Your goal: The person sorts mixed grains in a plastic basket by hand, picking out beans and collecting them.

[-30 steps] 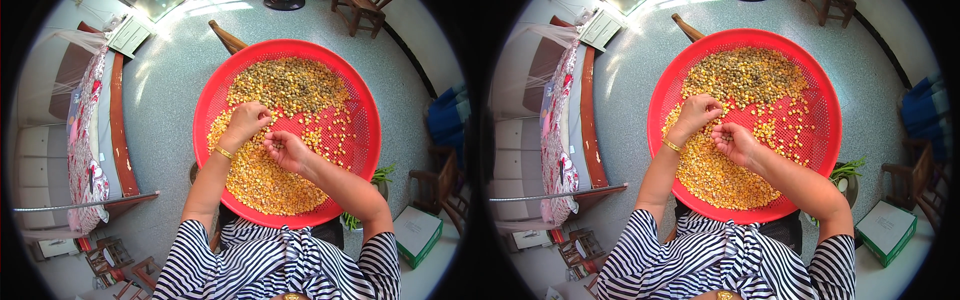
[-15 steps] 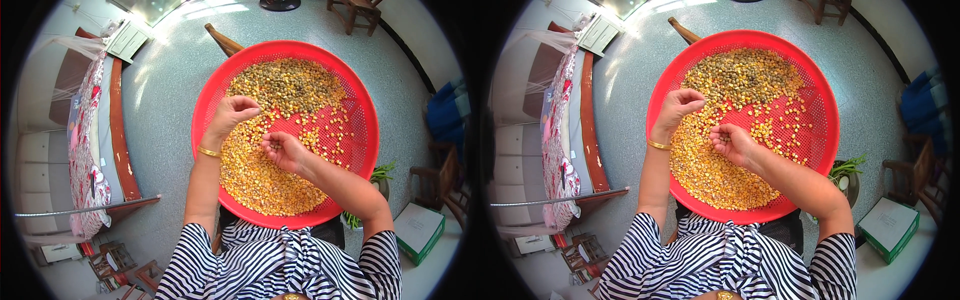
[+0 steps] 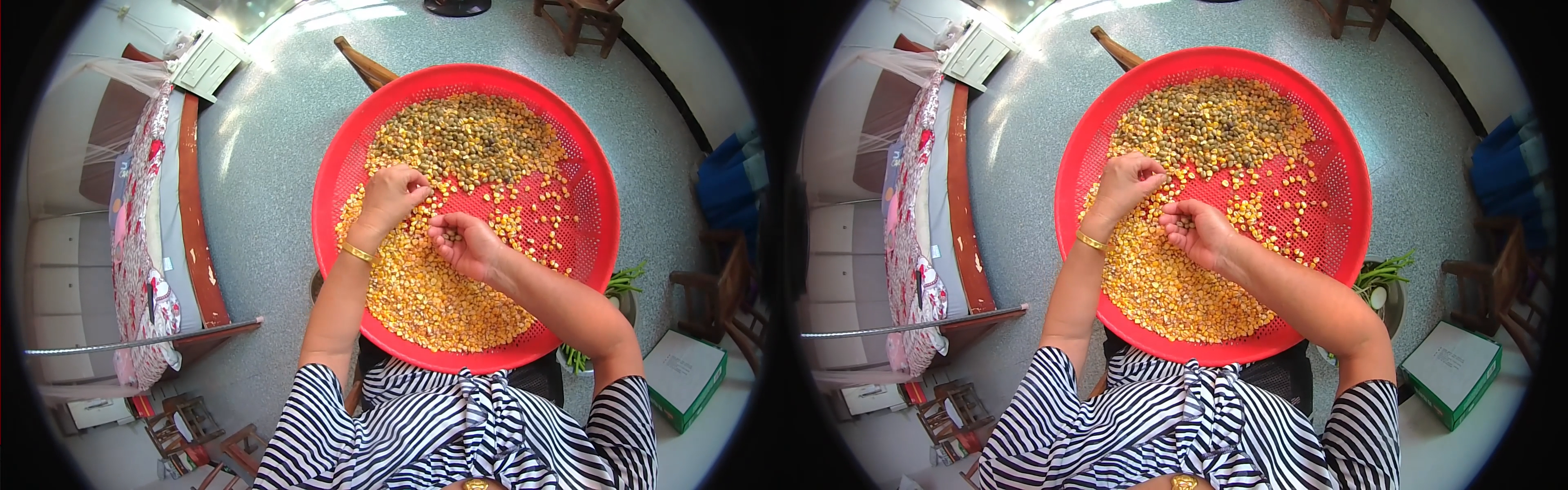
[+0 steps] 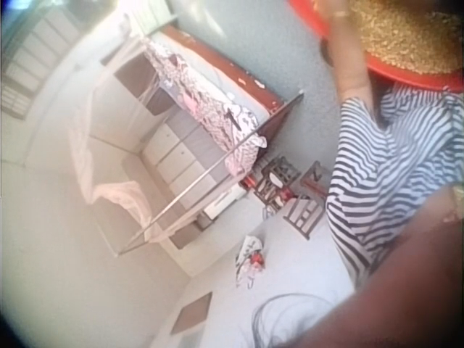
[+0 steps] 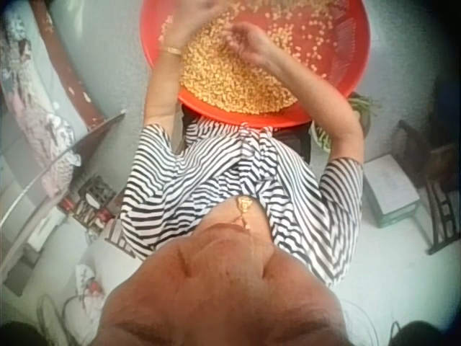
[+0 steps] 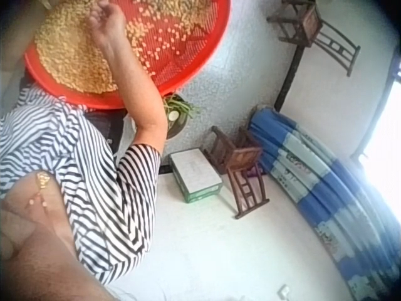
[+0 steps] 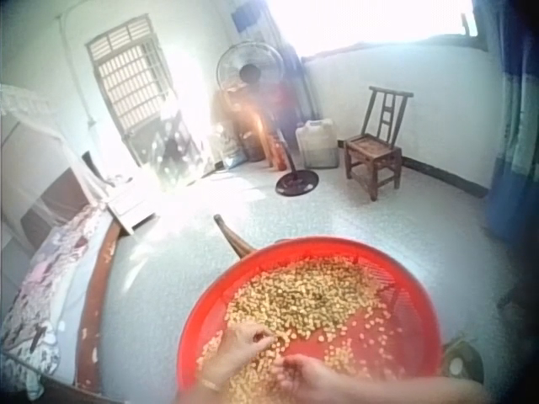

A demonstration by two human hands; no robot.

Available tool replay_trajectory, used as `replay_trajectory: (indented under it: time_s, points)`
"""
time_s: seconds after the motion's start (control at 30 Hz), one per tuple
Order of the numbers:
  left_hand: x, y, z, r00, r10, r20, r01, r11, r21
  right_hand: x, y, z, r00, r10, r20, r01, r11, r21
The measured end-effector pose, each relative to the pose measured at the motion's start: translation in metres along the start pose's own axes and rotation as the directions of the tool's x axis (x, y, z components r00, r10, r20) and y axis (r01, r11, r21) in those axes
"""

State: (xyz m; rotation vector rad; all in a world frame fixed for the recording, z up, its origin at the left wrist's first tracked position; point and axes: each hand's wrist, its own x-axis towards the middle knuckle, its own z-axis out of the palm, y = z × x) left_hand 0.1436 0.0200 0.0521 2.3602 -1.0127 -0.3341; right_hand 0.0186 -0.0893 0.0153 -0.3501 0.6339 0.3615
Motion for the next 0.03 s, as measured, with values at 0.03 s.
replay_trajectory:
  time_s: [0.03]
  points:
    - [-0.0001,0.0011,0.0021,0.999,0.041,0.018,-0.043,0.988,0.145,-0.0009,0.0000,0.0004,1.000,-0.003,-0.004,0.003,1.000,-0.007]
